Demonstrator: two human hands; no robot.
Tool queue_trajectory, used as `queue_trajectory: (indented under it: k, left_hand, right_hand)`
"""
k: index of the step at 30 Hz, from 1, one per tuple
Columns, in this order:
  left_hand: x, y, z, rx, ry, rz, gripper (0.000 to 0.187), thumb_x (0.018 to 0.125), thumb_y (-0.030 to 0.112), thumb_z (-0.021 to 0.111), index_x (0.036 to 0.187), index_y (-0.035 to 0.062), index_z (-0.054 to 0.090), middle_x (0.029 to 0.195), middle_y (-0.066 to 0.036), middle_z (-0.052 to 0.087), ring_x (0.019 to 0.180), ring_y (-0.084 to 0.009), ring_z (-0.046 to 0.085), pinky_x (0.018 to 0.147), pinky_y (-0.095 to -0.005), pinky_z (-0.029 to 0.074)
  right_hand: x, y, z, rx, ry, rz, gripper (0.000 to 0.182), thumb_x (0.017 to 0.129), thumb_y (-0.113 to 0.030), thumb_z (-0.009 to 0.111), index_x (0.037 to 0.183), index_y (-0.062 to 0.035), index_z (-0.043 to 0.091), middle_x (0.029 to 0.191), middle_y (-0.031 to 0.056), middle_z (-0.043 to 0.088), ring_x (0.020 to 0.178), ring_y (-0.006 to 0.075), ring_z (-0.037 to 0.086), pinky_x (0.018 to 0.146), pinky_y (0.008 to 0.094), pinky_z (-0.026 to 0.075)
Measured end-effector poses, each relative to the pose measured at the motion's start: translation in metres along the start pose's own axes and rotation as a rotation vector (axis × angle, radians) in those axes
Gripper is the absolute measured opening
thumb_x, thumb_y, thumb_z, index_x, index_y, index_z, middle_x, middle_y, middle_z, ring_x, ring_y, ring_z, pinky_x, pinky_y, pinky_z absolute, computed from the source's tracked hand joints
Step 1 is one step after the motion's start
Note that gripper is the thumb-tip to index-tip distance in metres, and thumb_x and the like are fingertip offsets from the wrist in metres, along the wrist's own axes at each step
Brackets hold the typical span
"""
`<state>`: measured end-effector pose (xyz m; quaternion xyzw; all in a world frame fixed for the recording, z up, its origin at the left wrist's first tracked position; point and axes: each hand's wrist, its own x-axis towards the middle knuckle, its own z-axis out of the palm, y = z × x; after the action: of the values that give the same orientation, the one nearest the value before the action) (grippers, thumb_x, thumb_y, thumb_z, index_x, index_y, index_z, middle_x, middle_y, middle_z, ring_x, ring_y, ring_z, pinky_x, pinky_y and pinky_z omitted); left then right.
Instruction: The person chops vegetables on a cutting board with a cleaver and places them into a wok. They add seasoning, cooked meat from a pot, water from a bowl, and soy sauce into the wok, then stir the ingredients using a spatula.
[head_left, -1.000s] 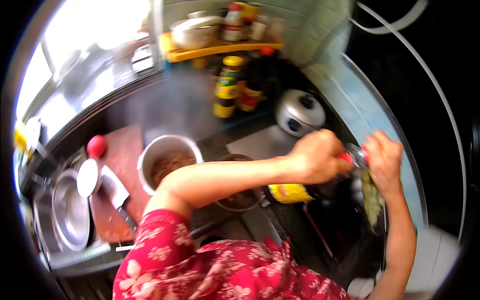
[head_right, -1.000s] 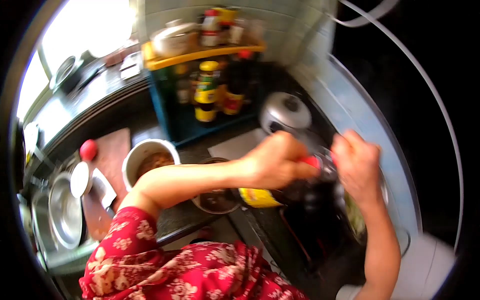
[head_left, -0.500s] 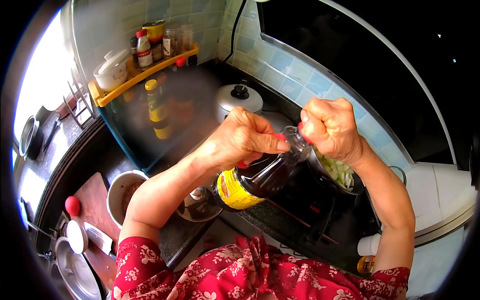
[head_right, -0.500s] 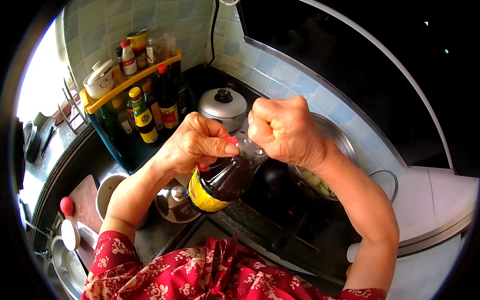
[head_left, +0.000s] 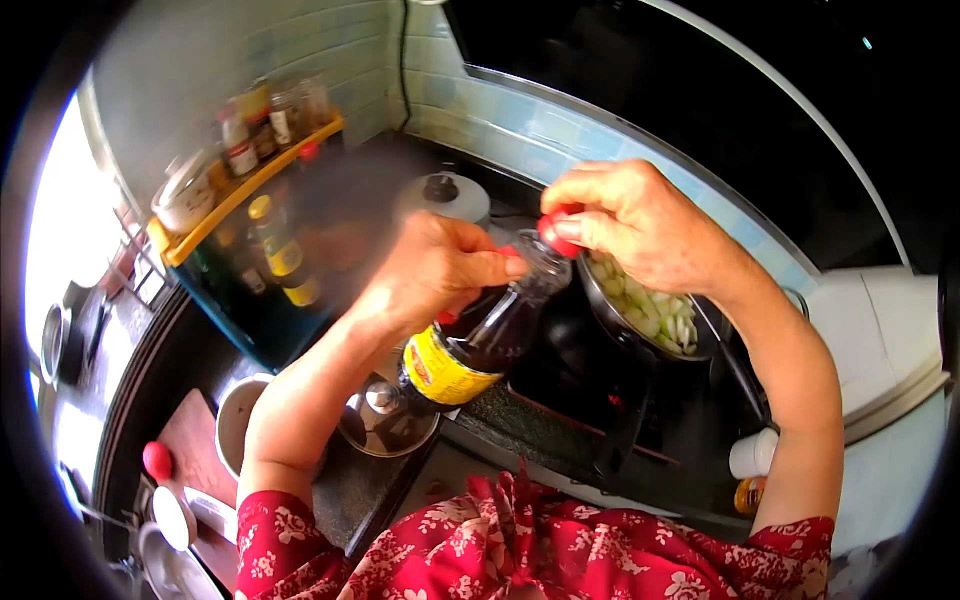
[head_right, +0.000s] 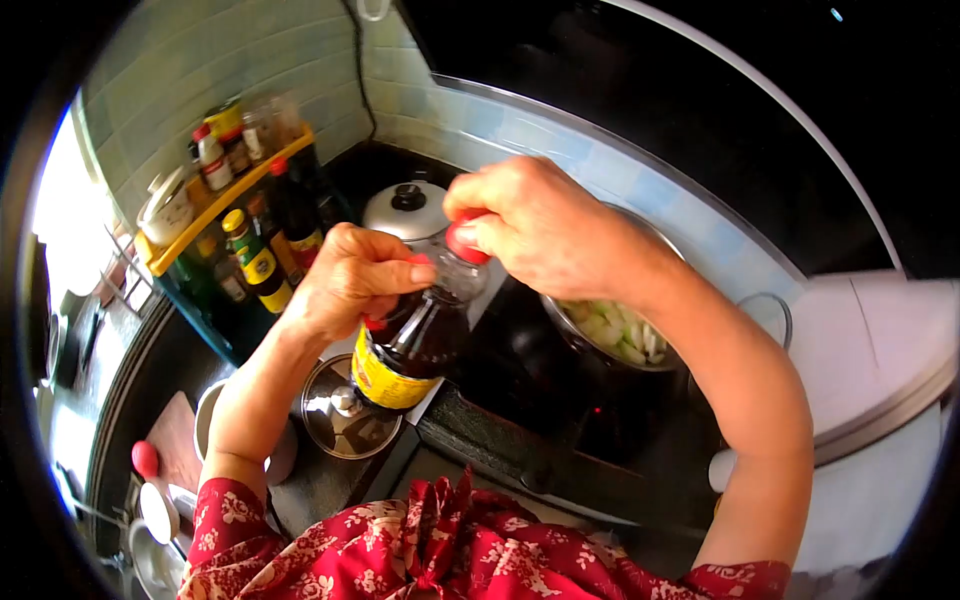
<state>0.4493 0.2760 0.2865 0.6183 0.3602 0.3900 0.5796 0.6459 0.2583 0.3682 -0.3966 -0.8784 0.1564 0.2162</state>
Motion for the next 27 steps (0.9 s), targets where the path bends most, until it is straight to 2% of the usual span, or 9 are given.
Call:
queue_trajectory:
  k: [1, 5, 6, 9, 15, 17, 20, 24, 27]
  left_hand:
    - [0.004, -0.003, -0.001, 0.046, 0.011, 0.017, 0.026, 0.075, 0.02, 0.072, 0.068, -0.0039, 0.064, 0.047, -0.002, 0.046, 0.04, -0.0072, 0.038, 0.038, -0.0245, 0.025]
    - [0.015, -0.005, 0.0, 0.04, -0.013, 0.078, 0.029, 0.073, 0.019, 0.072, 0.061, -0.0037, 0.059, 0.045, -0.002, 0.044, 0.038, -0.0082, 0.038, 0.037, -0.0247, 0.024]
    - [0.016, -0.005, 0.0, 0.048, -0.011, 0.066, 0.02, 0.075, 0.014, 0.072, 0.07, -0.0028, 0.063, 0.05, 0.002, 0.045, 0.039, -0.0054, 0.035, 0.038, -0.0218, 0.025]
    - [0.024, -0.005, 0.005, 0.078, -0.033, 0.086, 0.02, 0.075, 0.013, 0.072, 0.069, -0.0026, 0.062, 0.049, 0.002, 0.044, 0.039, -0.0054, 0.035, 0.037, -0.022, 0.025]
    - [0.038, -0.004, 0.017, 0.164, -0.077, 0.117, 0.02, 0.076, 0.013, 0.071, 0.066, -0.0017, 0.061, 0.047, 0.002, 0.043, 0.038, -0.0055, 0.035, 0.037, -0.0223, 0.024]
    - [0.043, -0.009, 0.02, 0.262, -0.159, 0.293, 0.021, 0.076, 0.013, 0.07, 0.064, -0.0016, 0.061, 0.047, 0.002, 0.044, 0.038, -0.0054, 0.035, 0.037, -0.0223, 0.024]
    - [0.044, -0.002, 0.029, 0.241, -0.075, 0.093, 0.021, 0.076, 0.013, 0.07, 0.064, -0.0018, 0.061, 0.047, 0.002, 0.044, 0.038, -0.0052, 0.036, 0.037, -0.0222, 0.023]
    - [0.054, 0.001, 0.039, 0.327, -0.094, 0.067, 0.023, 0.076, 0.014, 0.071, 0.064, -0.003, 0.06, 0.045, 0.001, 0.044, 0.038, -0.0053, 0.037, 0.037, -0.0222, 0.024]
    - [0.059, 0.004, 0.045, 0.355, -0.122, 0.036, 0.03, 0.074, 0.021, 0.072, 0.064, -0.0063, 0.063, 0.045, -0.002, 0.046, 0.041, -0.0079, 0.04, 0.039, -0.0265, 0.027]
  right_hand:
    - [0.0, 0.007, -0.001, -0.038, 0.015, -0.13, 0.013, 0.075, -0.005, 0.06, 0.081, 0.0057, 0.057, 0.073, 0.014, 0.058, 0.066, 0.0213, 0.054, 0.065, 0.0313, 0.045]
    - [-0.004, 0.014, -0.006, 0.011, 0.037, -0.07, 0.02, 0.077, -0.012, 0.066, 0.085, 0.0048, 0.06, 0.075, 0.015, 0.062, 0.069, 0.0213, 0.057, 0.066, 0.0322, 0.046]
    - [-0.005, 0.016, -0.006, 0.009, 0.051, -0.057, 0.02, 0.077, -0.012, 0.066, 0.085, 0.0048, 0.06, 0.075, 0.015, 0.062, 0.069, 0.0213, 0.057, 0.066, 0.0322, 0.046]
    - [-0.005, 0.014, -0.01, 0.095, 0.108, 0.285, 0.041, 0.082, -0.035, 0.065, 0.09, 0.0048, 0.06, 0.066, 0.009, 0.057, 0.057, 0.0121, 0.053, 0.05, 0.0264, 0.044]
    - [-0.014, 0.042, -0.018, -0.023, 0.034, 0.22, 0.032, 0.084, -0.029, 0.061, 0.087, 0.0028, 0.06, 0.066, 0.0069, 0.058, 0.053, 0.0105, 0.052, 0.047, 0.026, 0.042]
    - [-0.023, 0.036, -0.025, 0.118, -0.033, 0.241, 0.032, 0.083, -0.032, 0.062, 0.088, -0.0004, 0.062, 0.071, 0.0064, 0.059, 0.054, 0.0098, 0.054, 0.046, 0.0245, 0.041]
    - [-0.029, 0.033, -0.027, 0.23, -0.007, 0.426, 0.035, 0.083, -0.036, 0.063, 0.089, -0.001, 0.062, 0.071, 0.0066, 0.06, 0.053, 0.0097, 0.056, 0.042, 0.0225, 0.041]
    - [-0.03, 0.046, -0.02, 0.173, -0.01, 0.586, 0.034, 0.088, -0.035, 0.058, 0.09, -0.0013, 0.062, 0.072, 0.008, 0.061, 0.046, 0.0093, 0.054, 0.035, 0.021, 0.039]
    - [-0.04, 0.062, -0.025, 0.179, -0.01, 0.45, 0.017, 0.086, -0.017, 0.057, 0.089, -0.0003, 0.061, 0.073, 0.0066, 0.059, 0.054, 0.0086, 0.056, 0.044, 0.0212, 0.043]
